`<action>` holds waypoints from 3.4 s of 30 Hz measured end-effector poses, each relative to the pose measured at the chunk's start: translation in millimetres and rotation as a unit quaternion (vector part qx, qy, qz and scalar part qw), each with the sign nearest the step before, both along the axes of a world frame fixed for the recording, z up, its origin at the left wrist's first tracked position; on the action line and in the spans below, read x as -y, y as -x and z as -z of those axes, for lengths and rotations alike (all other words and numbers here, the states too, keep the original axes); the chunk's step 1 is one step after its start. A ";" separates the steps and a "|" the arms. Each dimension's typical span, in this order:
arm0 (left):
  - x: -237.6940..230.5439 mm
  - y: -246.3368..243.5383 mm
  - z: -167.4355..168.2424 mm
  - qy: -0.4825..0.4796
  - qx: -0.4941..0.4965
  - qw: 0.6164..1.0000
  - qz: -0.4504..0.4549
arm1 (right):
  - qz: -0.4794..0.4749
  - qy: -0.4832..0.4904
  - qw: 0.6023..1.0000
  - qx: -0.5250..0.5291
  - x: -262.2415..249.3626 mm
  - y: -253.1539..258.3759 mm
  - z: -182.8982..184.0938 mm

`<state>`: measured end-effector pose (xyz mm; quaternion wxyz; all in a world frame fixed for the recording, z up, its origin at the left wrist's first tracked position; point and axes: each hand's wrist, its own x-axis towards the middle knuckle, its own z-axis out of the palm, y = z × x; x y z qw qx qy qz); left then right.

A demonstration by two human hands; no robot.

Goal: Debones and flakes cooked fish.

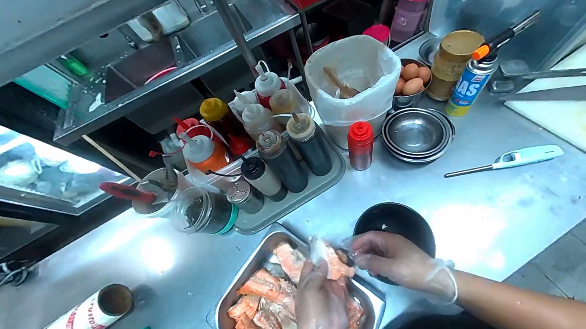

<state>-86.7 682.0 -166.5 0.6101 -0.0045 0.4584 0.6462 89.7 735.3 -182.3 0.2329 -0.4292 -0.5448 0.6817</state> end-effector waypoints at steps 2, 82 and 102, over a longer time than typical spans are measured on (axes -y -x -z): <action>-7.0 -19.9 -2.5 -0.008 -0.004 1.000 0.012 | 0.018 0.018 1.000 -0.006 -0.7 4.4 -2.5; -18.7 -28.0 19.5 0.037 0.005 0.997 0.069 | 0.139 0.075 0.985 -0.068 -13.6 -53.6 19.4; -11.6 -18.1 26.9 0.055 0.000 0.997 0.056 | -0.012 0.044 0.985 0.165 -32.1 -61.4 12.2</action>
